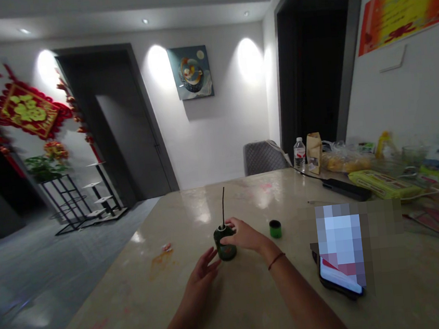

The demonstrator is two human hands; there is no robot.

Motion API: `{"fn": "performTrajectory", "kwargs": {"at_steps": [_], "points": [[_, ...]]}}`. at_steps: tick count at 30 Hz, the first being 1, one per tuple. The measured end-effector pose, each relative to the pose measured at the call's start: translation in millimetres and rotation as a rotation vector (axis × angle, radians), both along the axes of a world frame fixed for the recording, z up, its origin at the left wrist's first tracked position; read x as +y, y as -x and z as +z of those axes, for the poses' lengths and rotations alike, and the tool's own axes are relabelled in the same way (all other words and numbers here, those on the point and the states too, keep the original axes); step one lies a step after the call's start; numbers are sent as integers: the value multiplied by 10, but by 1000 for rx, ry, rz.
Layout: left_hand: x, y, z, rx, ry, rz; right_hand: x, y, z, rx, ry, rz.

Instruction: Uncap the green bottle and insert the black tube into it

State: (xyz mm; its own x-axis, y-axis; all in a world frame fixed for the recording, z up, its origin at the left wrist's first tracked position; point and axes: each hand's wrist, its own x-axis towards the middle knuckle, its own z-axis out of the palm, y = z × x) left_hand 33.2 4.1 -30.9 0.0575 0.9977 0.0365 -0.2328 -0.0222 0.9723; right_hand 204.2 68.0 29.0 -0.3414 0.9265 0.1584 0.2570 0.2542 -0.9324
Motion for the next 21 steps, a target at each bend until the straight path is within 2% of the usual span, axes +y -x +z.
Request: {"fn": "performTrajectory", "kwargs": {"at_steps": [5,8,12,16,21], "points": [[-9,5,26,-42,11,3,-89,265,-50,-172,-81,-269],[-8,67,92,7,50,75,-132,417,-112,-230,-119,-407],[26,205,169,17,105,194,-134,538,-229,-203,-214,-523],[71,273,181,22,158,279,-83,550,-336,-146,-313,-538],[105,270,165,43,203,277,-53,481,-407,-38,-413,-452]]}}
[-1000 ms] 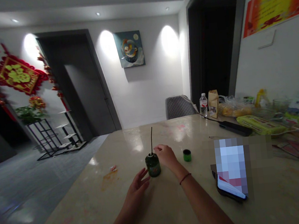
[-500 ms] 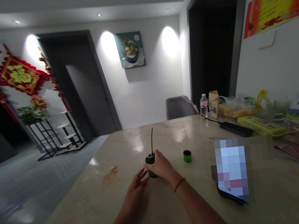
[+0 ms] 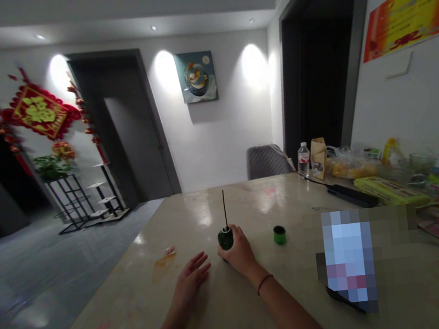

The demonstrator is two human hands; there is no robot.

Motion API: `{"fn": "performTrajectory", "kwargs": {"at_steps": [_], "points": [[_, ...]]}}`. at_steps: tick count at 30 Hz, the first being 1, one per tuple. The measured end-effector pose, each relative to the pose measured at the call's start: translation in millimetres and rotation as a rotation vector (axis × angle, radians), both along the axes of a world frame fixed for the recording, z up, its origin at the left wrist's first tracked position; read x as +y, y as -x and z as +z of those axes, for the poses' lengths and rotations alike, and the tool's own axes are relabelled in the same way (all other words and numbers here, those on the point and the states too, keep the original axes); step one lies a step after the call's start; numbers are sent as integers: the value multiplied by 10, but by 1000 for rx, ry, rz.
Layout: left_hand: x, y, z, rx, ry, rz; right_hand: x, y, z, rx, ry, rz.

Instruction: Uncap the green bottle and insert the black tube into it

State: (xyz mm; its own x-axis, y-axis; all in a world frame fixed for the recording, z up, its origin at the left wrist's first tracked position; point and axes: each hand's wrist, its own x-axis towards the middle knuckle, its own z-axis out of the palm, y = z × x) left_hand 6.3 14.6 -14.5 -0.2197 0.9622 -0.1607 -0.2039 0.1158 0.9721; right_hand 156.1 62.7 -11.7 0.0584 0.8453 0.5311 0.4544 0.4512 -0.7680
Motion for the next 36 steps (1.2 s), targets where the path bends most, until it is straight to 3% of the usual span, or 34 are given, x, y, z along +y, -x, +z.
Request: {"fn": "performTrajectory", "kwargs": {"at_steps": [7,15,21,29,36], "points": [[-6,10,8,9,3,-18,61,-6,-81,106,66,35],[-53,-55,10,39,-45,86,430,1,-160,125,149,26],[-73,-76,58,115,-29,54,669,-16,-197,64,149,-64],[-92,-95,44,201,-21,-3,865,-37,-237,97,177,-12],[-78,-91,40,170,-13,-22,878,-134,-273,49,237,87]]}}
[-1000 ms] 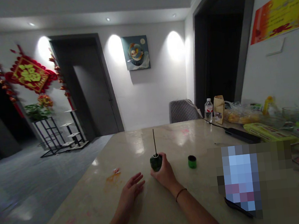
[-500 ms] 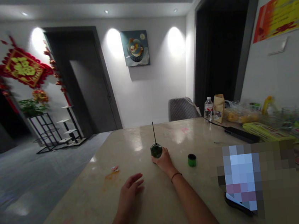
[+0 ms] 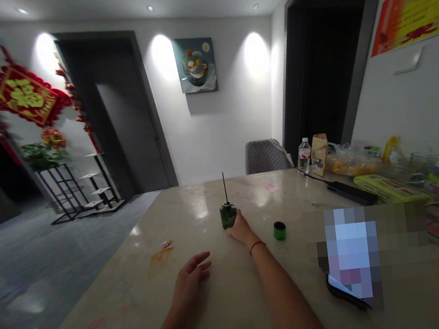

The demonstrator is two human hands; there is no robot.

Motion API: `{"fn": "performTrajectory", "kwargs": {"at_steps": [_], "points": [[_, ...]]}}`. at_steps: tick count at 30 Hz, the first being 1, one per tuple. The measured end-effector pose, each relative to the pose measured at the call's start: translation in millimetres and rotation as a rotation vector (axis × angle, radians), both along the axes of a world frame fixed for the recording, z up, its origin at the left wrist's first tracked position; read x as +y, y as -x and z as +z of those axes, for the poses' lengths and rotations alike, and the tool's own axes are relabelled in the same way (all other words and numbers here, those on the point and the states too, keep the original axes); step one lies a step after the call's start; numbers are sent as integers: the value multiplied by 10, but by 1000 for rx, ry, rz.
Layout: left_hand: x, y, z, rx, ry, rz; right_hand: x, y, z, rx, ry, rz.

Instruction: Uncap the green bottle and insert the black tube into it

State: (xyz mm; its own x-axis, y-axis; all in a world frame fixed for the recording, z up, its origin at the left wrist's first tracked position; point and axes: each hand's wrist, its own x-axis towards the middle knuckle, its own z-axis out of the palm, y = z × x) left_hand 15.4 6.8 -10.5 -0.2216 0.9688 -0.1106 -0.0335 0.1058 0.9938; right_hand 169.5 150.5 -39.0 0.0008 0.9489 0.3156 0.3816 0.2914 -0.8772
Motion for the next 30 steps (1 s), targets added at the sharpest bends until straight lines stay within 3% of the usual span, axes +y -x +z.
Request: {"fn": "performTrajectory", "kwargs": {"at_steps": [7,14,22,30], "points": [[30,5,-27,-9,10,-10,-77,-36,7,-57,-4,18],[9,10,-15,55,-7,-15,-113,24,33,-226,-91,-99],[1,4,13,97,-18,-11,-112,13,24,-244,-11,-69],[-23,1,39,108,-24,-18,-57,76,36,-419,11,-117]]}}
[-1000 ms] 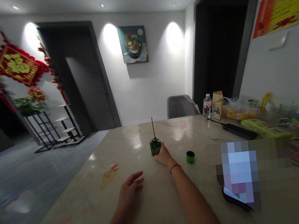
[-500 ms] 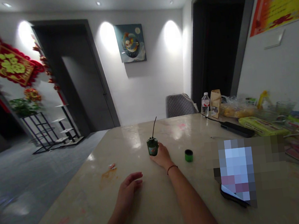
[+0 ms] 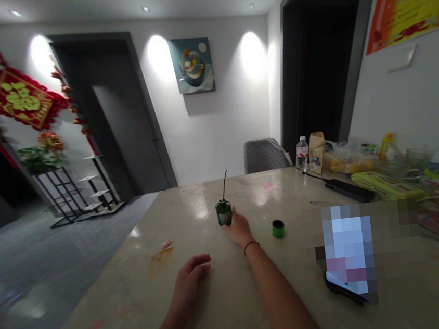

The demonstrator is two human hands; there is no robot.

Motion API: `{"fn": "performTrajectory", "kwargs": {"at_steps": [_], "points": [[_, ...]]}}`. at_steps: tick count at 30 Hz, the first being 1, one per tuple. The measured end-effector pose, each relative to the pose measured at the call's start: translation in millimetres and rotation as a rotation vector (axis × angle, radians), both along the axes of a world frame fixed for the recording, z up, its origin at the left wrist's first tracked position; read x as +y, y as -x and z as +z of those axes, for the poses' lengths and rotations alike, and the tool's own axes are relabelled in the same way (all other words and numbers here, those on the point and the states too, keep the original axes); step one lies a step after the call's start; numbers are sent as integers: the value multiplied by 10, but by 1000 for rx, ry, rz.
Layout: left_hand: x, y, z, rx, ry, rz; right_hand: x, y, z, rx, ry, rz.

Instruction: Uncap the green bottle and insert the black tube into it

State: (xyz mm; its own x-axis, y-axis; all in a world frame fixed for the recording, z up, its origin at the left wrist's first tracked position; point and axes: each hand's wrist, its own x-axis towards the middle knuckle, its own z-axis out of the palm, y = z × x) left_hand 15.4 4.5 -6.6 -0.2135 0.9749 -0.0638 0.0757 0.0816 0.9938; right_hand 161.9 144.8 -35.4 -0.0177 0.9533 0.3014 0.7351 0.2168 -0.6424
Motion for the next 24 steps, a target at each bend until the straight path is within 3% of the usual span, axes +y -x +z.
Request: {"fn": "performTrajectory", "kwargs": {"at_steps": [13,20,24], "points": [[-9,-6,-8,52,-21,-15,-30,6,27,-51,141,22],[-17,-50,1,147,-85,43,-292,-214,115,-21,152,99],[-27,-68,26,276,-129,50,-468,-420,264,1,134,22]]}}
